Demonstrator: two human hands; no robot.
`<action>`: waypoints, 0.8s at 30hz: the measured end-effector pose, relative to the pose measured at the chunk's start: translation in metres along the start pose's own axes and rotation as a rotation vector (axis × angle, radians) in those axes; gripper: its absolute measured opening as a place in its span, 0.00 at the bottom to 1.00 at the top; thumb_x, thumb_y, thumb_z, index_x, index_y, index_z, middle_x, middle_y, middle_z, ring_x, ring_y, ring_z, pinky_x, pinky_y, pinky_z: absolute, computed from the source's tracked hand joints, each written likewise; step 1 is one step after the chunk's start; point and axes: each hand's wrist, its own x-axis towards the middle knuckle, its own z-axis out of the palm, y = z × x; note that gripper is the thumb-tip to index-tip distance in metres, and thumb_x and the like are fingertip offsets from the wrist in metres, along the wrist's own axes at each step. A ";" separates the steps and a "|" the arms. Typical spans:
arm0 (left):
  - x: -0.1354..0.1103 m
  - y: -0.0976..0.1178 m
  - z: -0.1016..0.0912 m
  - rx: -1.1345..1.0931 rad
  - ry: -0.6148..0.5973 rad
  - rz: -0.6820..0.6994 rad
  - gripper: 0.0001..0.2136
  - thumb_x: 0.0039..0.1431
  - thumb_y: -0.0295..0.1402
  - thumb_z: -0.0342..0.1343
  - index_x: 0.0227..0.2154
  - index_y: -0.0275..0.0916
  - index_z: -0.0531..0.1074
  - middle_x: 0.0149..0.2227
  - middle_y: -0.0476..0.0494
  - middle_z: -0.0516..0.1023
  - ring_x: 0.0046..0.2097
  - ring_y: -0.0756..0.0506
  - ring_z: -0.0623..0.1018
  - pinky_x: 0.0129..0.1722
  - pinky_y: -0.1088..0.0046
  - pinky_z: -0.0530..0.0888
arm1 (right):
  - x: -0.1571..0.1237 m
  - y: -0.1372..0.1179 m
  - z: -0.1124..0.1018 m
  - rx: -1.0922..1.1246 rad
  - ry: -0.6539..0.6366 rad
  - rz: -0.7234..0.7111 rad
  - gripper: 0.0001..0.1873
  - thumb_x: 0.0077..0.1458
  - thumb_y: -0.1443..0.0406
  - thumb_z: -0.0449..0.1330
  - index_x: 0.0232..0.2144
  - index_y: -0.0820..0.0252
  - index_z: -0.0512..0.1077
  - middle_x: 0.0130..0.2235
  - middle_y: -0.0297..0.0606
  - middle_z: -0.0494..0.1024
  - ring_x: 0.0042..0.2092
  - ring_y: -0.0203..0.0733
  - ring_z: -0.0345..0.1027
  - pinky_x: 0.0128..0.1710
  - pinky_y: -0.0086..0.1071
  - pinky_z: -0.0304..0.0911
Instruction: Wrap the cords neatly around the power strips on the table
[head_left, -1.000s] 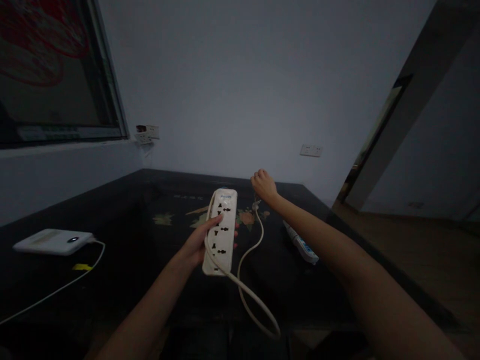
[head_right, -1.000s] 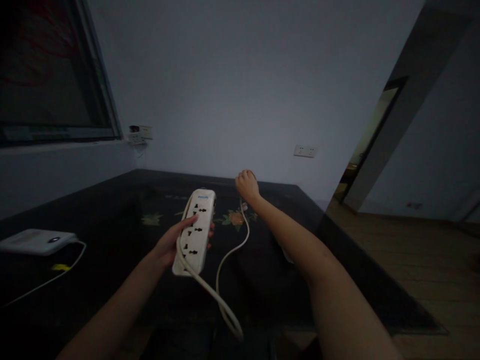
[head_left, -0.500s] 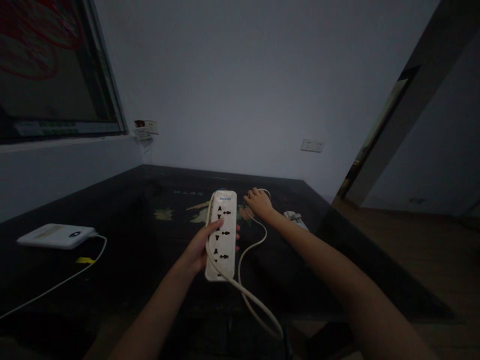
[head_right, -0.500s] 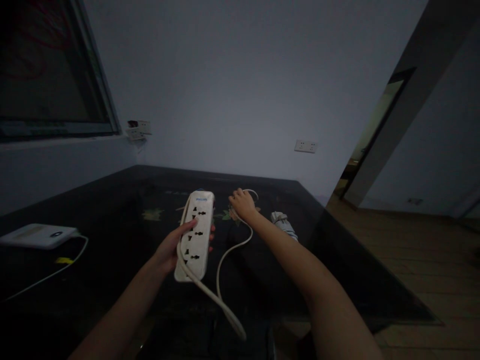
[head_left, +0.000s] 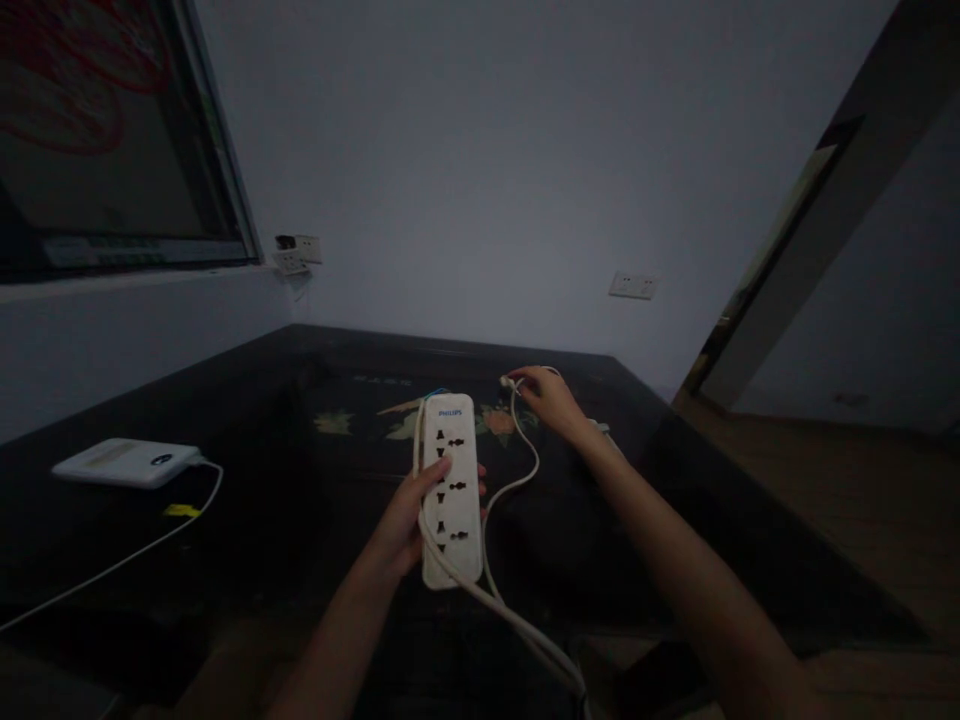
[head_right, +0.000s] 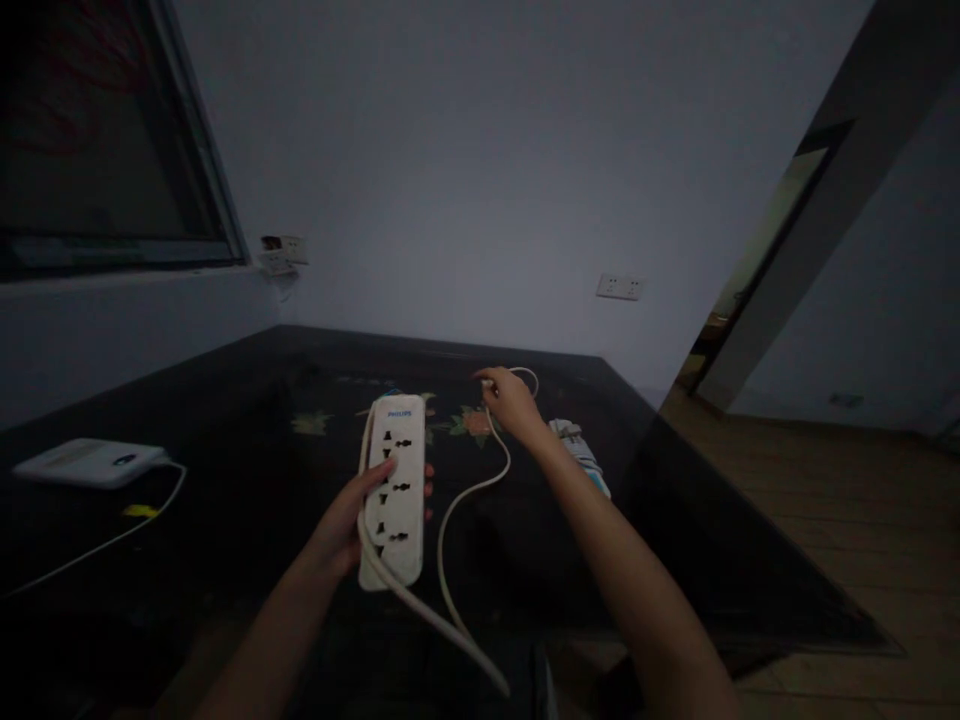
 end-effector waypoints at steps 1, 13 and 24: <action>-0.001 -0.001 0.002 0.011 0.023 0.020 0.13 0.55 0.33 0.57 0.39 0.29 0.72 0.33 0.36 0.81 0.30 0.43 0.80 0.31 0.65 0.79 | -0.018 -0.011 -0.008 0.196 0.050 -0.016 0.15 0.60 0.72 0.49 0.46 0.62 0.70 0.46 0.42 0.76 0.47 0.39 0.71 0.47 0.30 0.64; -0.012 -0.029 0.019 0.214 0.186 0.363 0.30 0.48 0.41 0.64 0.53 0.38 0.63 0.42 0.38 0.78 0.39 0.41 0.79 0.36 0.68 0.76 | -0.184 -0.137 0.002 0.391 0.000 0.160 0.25 0.43 0.73 0.67 0.45 0.57 0.67 0.40 0.39 0.78 0.38 0.45 0.75 0.32 0.30 0.70; -0.008 -0.039 0.006 0.265 0.173 0.494 0.31 0.55 0.51 0.54 0.58 0.43 0.59 0.54 0.41 0.72 0.54 0.40 0.72 0.53 0.65 0.68 | -0.162 -0.145 -0.002 0.185 -0.082 0.132 0.12 0.55 0.68 0.61 0.43 0.54 0.71 0.30 0.35 0.81 0.28 0.44 0.77 0.22 0.27 0.60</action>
